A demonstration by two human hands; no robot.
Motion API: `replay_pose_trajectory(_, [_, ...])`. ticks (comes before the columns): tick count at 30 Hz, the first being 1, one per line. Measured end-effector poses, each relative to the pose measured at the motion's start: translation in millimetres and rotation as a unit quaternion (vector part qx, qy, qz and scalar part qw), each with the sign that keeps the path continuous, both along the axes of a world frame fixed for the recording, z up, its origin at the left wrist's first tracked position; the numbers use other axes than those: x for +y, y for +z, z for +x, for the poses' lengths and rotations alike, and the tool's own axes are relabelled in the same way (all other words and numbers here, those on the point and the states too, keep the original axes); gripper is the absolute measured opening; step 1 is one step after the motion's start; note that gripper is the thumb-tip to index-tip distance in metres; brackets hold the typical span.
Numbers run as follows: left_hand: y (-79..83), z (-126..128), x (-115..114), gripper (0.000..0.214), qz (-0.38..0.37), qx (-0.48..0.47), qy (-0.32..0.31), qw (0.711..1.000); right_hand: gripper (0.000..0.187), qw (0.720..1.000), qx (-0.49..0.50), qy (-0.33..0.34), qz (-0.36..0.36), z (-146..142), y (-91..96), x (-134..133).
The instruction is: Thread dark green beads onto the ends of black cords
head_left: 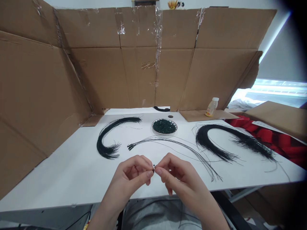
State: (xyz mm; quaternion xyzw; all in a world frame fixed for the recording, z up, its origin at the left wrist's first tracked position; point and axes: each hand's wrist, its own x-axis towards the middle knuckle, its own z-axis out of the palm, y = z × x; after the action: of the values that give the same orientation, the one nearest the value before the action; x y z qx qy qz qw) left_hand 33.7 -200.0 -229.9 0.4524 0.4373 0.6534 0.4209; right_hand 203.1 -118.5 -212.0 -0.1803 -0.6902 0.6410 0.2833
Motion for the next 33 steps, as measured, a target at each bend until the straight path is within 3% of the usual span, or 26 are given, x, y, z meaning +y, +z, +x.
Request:
replay_pose_trajectory(5, [-2.5, -2, 1, 0.012, 0.008, -0.010, 0.005, 1.000, 0.015, 0.998, -0.009, -0.010, 0.054, 2, -0.7, 2])
replay_pose_trajectory(11, [-1.1, -2, 0, 0.013, 0.004, -0.021, 0.000, 1.000, 0.007, 0.997, -0.024, -0.030, 0.067, 3, 2.1, 0])
replay_pose_trajectory(28, [2.6, 2, -1, 0.015, -0.013, -0.018, 0.005, 1.000, 0.020, 0.996, 0.005, -0.012, 0.084, 1, -8.7, 1])
replay_pose_trajectory(33, [6.5, 7, -3, 0.023, -0.044, -0.013, 0.065, 0.997, 0.017, 0.990, -0.001, -0.040, 0.132, 6, -4.0, 7])
